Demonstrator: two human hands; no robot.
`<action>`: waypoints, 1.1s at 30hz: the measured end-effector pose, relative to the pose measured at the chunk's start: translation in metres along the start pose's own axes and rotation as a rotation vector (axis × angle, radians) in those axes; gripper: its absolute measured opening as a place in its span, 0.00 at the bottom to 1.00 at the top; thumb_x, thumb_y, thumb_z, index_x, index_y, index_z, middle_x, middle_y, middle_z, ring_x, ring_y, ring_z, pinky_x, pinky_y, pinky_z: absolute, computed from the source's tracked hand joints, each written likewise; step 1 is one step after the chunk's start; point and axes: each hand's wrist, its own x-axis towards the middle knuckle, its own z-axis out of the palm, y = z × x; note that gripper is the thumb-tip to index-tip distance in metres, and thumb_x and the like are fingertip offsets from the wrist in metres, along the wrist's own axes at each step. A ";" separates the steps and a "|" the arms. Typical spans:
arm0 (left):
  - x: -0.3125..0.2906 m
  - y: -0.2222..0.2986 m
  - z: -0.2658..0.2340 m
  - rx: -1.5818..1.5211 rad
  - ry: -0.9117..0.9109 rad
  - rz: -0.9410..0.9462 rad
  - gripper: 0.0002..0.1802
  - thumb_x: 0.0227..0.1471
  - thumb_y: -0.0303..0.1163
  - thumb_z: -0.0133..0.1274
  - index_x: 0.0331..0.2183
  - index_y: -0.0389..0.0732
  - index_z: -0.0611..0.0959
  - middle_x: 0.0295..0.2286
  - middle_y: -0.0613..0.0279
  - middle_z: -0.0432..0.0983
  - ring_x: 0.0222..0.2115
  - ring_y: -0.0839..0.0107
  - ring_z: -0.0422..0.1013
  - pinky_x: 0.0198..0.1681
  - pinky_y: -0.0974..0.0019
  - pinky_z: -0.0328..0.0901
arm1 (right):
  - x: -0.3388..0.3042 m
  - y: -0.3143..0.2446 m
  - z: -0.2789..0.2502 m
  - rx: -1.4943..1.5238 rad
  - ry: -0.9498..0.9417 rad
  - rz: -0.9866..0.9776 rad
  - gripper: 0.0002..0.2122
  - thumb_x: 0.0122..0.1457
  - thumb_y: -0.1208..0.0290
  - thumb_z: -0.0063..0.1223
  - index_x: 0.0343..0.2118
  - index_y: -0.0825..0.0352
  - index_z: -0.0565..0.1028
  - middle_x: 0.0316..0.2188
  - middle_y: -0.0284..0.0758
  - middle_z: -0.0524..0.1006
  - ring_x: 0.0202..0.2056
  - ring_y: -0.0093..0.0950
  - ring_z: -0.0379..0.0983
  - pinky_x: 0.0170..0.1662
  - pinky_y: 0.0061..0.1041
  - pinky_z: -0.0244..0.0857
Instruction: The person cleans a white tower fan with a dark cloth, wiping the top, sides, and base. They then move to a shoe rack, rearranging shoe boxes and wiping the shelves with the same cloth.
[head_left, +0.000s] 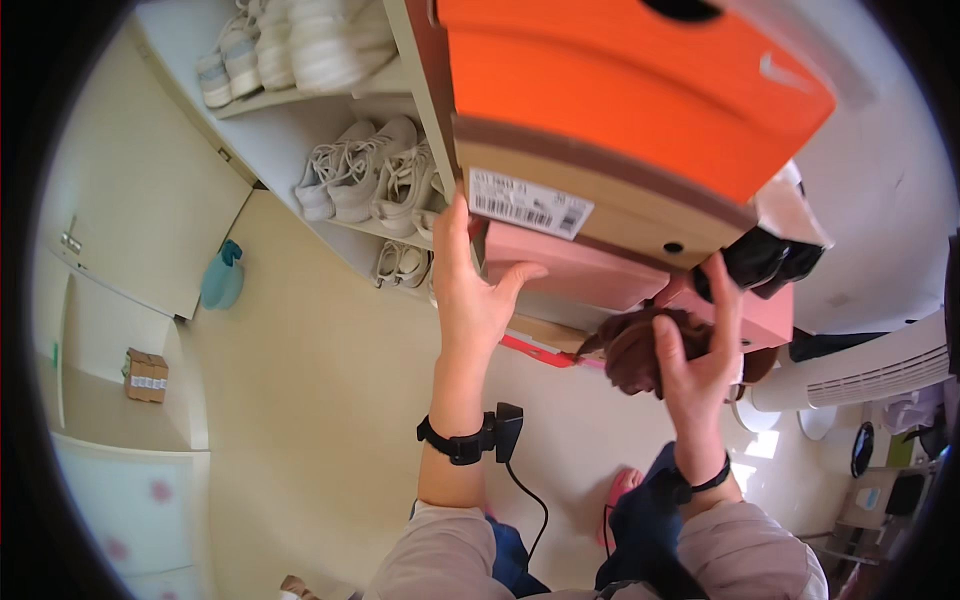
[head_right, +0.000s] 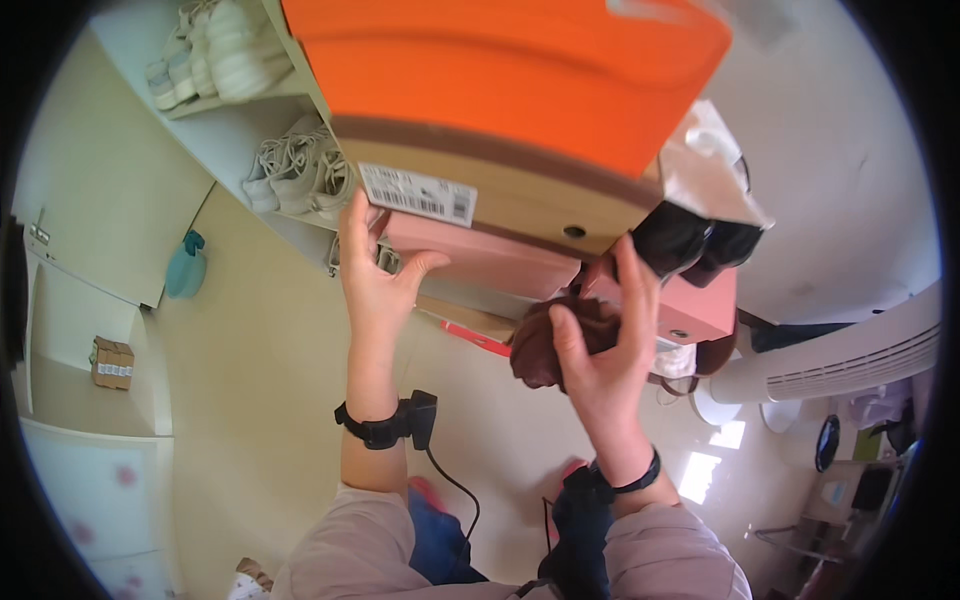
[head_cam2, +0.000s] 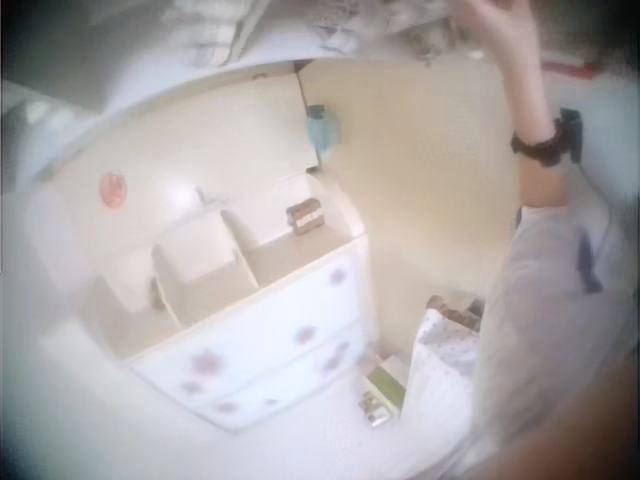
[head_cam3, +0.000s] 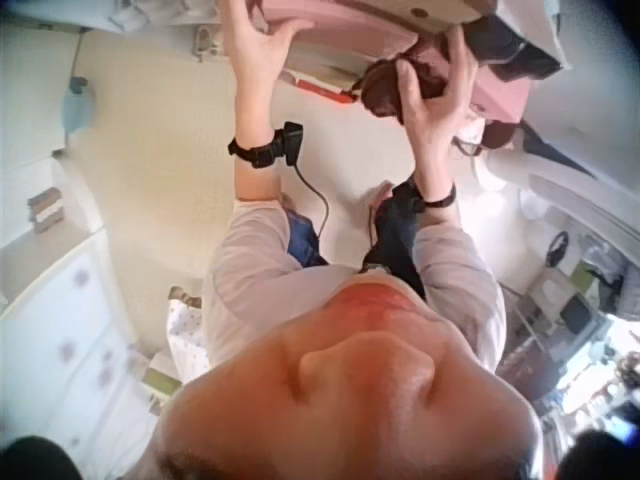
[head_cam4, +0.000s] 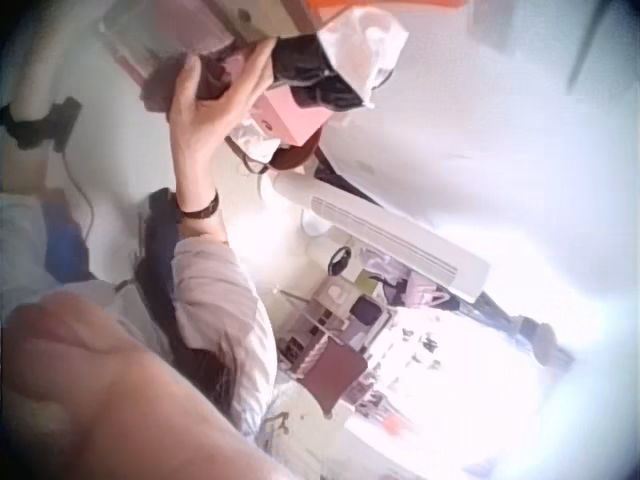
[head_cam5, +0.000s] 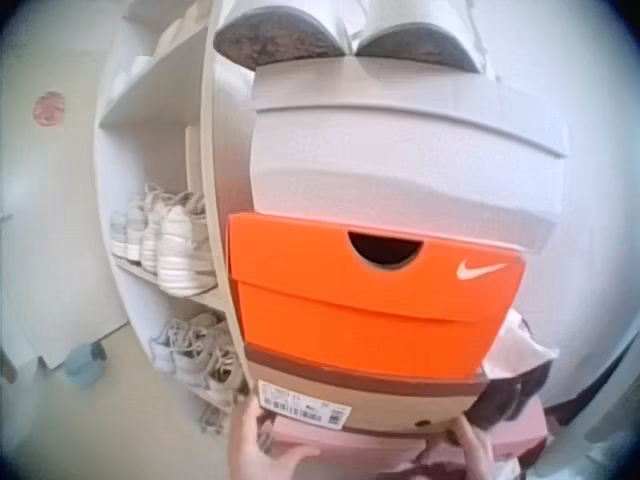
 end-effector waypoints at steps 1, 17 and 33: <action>0.003 -0.001 -0.001 0.013 0.033 -0.014 0.49 0.33 0.25 0.72 0.57 0.35 0.64 0.49 0.55 0.67 0.51 0.60 0.66 0.55 0.59 0.61 | 0.001 -0.012 -0.001 -0.016 -0.017 0.057 0.32 0.49 0.84 0.56 0.60 0.73 0.61 0.51 0.41 0.68 0.49 0.30 0.69 0.47 0.23 0.68; 0.026 0.047 -0.019 0.285 -0.113 -0.301 0.34 0.32 0.26 0.71 0.42 0.37 0.71 0.37 0.52 0.71 0.37 0.53 0.70 0.40 0.58 0.67 | 0.021 -0.044 -0.013 -0.037 -0.083 0.437 0.29 0.52 0.72 0.61 0.56 0.74 0.62 0.51 0.44 0.70 0.54 0.35 0.65 0.57 0.30 0.57; -0.025 0.219 -0.205 -0.673 -0.568 -1.397 0.33 0.58 0.56 0.49 0.55 0.43 0.70 0.40 0.65 0.73 0.38 0.76 0.70 0.36 0.71 0.68 | -0.028 -0.253 0.002 0.761 -0.189 1.623 0.12 0.64 0.65 0.47 0.46 0.67 0.74 0.41 0.34 0.77 0.41 0.28 0.74 0.44 0.28 0.70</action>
